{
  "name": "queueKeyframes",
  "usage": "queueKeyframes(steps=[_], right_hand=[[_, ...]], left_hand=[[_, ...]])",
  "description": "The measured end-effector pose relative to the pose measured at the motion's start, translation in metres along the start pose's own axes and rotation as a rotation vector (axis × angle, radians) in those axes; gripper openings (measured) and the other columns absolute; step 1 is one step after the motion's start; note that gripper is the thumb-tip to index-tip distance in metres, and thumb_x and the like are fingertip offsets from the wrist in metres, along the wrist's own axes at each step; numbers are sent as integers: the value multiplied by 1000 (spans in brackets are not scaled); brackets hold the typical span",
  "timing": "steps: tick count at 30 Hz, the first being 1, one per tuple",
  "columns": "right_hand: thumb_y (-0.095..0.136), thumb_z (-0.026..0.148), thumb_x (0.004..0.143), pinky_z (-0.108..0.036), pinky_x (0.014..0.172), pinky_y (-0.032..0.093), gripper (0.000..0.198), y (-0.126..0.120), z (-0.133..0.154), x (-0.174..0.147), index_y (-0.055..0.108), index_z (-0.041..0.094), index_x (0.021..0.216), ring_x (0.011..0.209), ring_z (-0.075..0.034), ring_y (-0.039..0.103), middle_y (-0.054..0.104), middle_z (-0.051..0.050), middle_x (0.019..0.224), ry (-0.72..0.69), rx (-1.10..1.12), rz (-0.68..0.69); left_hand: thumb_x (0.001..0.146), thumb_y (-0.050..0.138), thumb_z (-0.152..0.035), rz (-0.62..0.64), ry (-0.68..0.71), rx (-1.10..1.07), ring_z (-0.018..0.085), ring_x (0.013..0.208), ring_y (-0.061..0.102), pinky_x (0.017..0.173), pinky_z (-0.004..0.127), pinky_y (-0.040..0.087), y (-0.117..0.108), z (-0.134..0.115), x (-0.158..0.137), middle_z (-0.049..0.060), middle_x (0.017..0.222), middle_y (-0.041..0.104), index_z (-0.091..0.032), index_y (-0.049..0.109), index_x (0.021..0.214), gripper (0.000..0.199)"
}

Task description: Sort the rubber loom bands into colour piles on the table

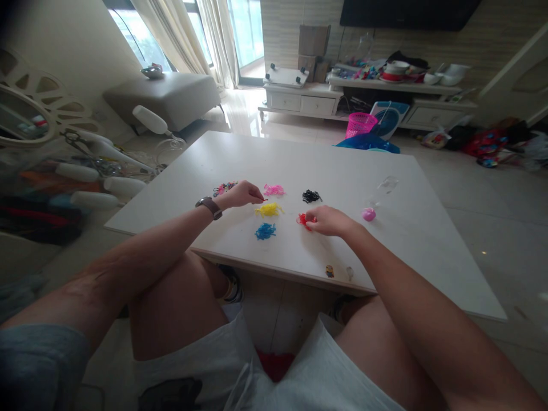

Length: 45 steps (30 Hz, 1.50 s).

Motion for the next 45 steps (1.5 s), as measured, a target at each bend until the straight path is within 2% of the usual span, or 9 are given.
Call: queueKeyframes(steps=[2, 5, 8, 13, 21, 26, 31, 38, 45], right_hand=[[61, 36, 90, -30, 85, 51, 23, -5, 9, 1, 77, 23, 99, 94, -22, 69, 76, -7, 106, -82, 5, -73], [59, 33, 92, -39, 99, 52, 28, -14, 32, -2, 75, 23, 112, 112, -26, 66, 68, -10, 129, -258, 23, -235], [58, 27, 92, -47, 108, 50, 35, -15, 55, -9, 71, 27, 124, 126, -28, 60, 58, -7, 147, -398, -19, -335], [61, 22, 89, -54, 115, 44, 52, -6, 80, -16, 60, 29, 141, 136, -31, 52, 49, -5, 156, -508, -115, -339], [59, 26, 92, -51, 114, 45, 54, -2, 80, -14, 56, 26, 146, 134, -31, 53, 57, -7, 149, -530, -117, -319], [57, 27, 94, -49, 113, 46, 49, -6, 81, -16, 59, 26, 143, 133, -29, 54, 59, -6, 146, -527, -100, -334], [55, 26, 95, -47, 109, 49, 38, -16, 77, -16, 67, 25, 131, 125, -28, 60, 66, -8, 135, -483, -72, -367], [57, 30, 92, -42, 101, 52, 24, -28, 29, -6, 76, 21, 105, 110, -27, 66, 73, -9, 115, -269, -79, -337], [56, 36, 92, -36, 96, 51, 28, -20, -7, 2, 77, 20, 103, 106, -26, 68, 73, -10, 116, -73, -80, -205]], left_hand=[[70, 80, -24, 10, 27, -32, 19, 74, 69, 66, 29, 50, 4, -11, -2, 11, 82, 78, -12, 81, 82, 17], [69, 80, -24, 43, 71, -59, 16, 67, 65, 62, 27, 48, 13, -30, -6, 9, 76, 76, -12, 80, 79, 16], [69, 81, -25, 74, 122, -74, 14, 62, 61, 59, 25, 45, 24, -47, -11, 7, 70, 74, -11, 79, 77, 17], [69, 82, -27, 140, 206, -125, 14, 64, 62, 59, 25, 46, 40, -65, -16, 7, 70, 73, -10, 77, 77, 19], [70, 82, -28, 156, 226, -135, 14, 63, 62, 58, 24, 46, 46, -65, -15, 6, 68, 72, -10, 77, 77, 20], [70, 84, -30, 160, 225, -148, 14, 64, 64, 59, 25, 48, 45, -64, -16, 8, 71, 74, -9, 77, 79, 23], [71, 83, -27, 150, 219, -128, 14, 64, 64, 59, 25, 48, 43, -65, -17, 8, 70, 74, -9, 76, 78, 21], [72, 82, -25, 125, 173, -91, 15, 64, 66, 59, 24, 49, 38, -59, -17, 8, 72, 75, -10, 78, 80, 18], [74, 80, -28, 143, 168, -83, 17, 69, 69, 62, 25, 52, 40, -56, -16, 10, 77, 76, -11, 80, 85, 21]])
Point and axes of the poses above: each hand's wrist, its own x-axis towards the middle knuckle, its own y-axis out of the palm, z = x × y, the point moved 10 cm from there along x, towards the middle knuckle
